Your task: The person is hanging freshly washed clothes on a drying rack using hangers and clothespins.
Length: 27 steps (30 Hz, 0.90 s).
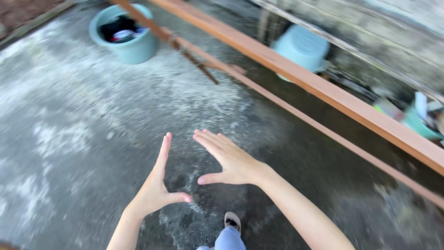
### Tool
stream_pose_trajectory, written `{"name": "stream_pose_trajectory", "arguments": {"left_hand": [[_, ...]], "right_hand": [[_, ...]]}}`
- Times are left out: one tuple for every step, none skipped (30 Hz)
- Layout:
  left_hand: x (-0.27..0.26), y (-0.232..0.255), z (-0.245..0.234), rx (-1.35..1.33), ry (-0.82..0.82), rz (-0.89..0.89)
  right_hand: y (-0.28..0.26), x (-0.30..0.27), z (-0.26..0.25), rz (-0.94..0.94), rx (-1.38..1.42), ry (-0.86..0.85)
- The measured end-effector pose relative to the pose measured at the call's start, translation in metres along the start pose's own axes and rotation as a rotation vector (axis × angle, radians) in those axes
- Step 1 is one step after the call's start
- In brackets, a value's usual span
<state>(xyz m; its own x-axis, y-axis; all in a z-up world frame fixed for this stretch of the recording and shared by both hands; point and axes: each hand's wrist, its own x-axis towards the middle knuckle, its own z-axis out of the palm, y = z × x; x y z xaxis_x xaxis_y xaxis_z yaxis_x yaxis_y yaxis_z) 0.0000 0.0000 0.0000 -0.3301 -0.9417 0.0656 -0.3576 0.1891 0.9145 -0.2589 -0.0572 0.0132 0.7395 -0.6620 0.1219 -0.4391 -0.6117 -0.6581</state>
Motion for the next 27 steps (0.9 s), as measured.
{"name": "stream_pose_trajectory", "arguments": {"left_hand": [[-0.006,-0.004,-0.014,0.007,0.052,-0.021],[-0.012,-0.008,-0.028,0.03,0.103,-0.044],[-0.02,-0.012,-0.04,0.053,0.155,-0.067],[-0.026,-0.013,-0.052,0.061,0.207,-0.088],[-0.031,-0.016,-0.064,0.059,0.239,-0.116],[-0.037,-0.018,-0.075,0.056,0.271,-0.143],[-0.04,-0.022,-0.084,0.06,0.312,-0.159],[-0.044,-0.026,-0.094,0.073,0.344,-0.158],[-0.049,-0.03,-0.104,0.091,0.377,-0.159],[-0.053,-0.033,-0.112,0.099,0.419,-0.176],[-0.055,-0.037,-0.117,0.107,0.413,-0.202],[-0.057,-0.041,-0.122,0.114,0.408,-0.227],[-0.058,-0.045,-0.126,0.108,0.434,-0.241],[-0.059,-0.049,-0.131,0.138,0.436,-0.249],[-0.059,-0.053,-0.139,0.171,0.438,-0.253],[-0.058,-0.057,-0.144,0.169,0.462,-0.263],[-0.06,-0.061,-0.149,0.175,0.467,-0.278],[-0.06,-0.066,-0.153,0.181,0.471,-0.293],[-0.059,-0.071,-0.16,0.178,0.488,-0.307],[-0.058,-0.077,-0.167,0.168,0.491,-0.321],[-0.059,-0.083,-0.172,0.156,0.494,-0.338],[-0.061,-0.091,-0.177,0.15,0.511,-0.355],[-0.061,-0.099,-0.183,0.149,0.508,-0.348],[-0.06,-0.108,-0.189,0.149,0.504,-0.342],[-0.058,-0.114,-0.197,0.146,0.511,-0.354],[-0.056,-0.121,-0.207,0.139,0.511,-0.379],[-0.053,-0.129,-0.217,0.132,0.511,-0.404]], "right_hand": [[0.0,0.022,0.004,-0.045,0.007,-0.034],[0.0,0.045,0.008,-0.076,0.013,-0.058],[-0.002,0.066,0.013,-0.108,0.019,-0.082],[-0.004,0.087,0.016,-0.154,0.025,-0.116],[-0.006,0.106,0.02,-0.179,0.019,-0.13],[-0.008,0.124,0.024,-0.205,0.014,-0.144],[-0.012,0.143,0.026,-0.24,0.018,-0.171],[-0.015,0.161,0.028,-0.263,0.03,-0.191],[-0.02,0.18,0.032,-0.289,0.045,-0.208],[-0.024,0.198,0.036,-0.326,0.051,-0.234],[-0.026,0.21,0.038,-0.275,0.026,-0.277],[-0.027,0.223,0.041,-0.224,-0.003,-0.319],[-0.027,0.233,0.044,-0.242,-0.002,-0.343],[-0.027,0.243,0.046,-0.279,0.01,-0.336],[-0.026,0.255,0.047,-0.317,0.022,-0.323],[-0.028,0.266,0.048,-0.336,0.022,-0.342],[-0.03,0.274,0.05,-0.324,0.014,-0.359],[-0.03,0.283,0.053,-0.312,0.005,-0.376],[-0.031,0.293,0.055,-0.325,0.009,-0.394],[-0.03,0.304,0.058,-0.301,0.009,-0.408],[-0.03,0.314,0.062,-0.276,0.01,-0.424],[-0.03,0.324,0.068,-0.288,0.015,-0.445],[-0.029,0.333,0.073,-0.258,0.037,-0.447],[-0.027,0.344,0.077,-0.229,0.059,-0.448],[-0.025,0.356,0.084,-0.233,0.064,-0.46],[-0.023,0.369,0.091,-0.21,0.091,-0.48],[-0.021,0.384,0.098,-0.187,0.116,-0.498]]}}
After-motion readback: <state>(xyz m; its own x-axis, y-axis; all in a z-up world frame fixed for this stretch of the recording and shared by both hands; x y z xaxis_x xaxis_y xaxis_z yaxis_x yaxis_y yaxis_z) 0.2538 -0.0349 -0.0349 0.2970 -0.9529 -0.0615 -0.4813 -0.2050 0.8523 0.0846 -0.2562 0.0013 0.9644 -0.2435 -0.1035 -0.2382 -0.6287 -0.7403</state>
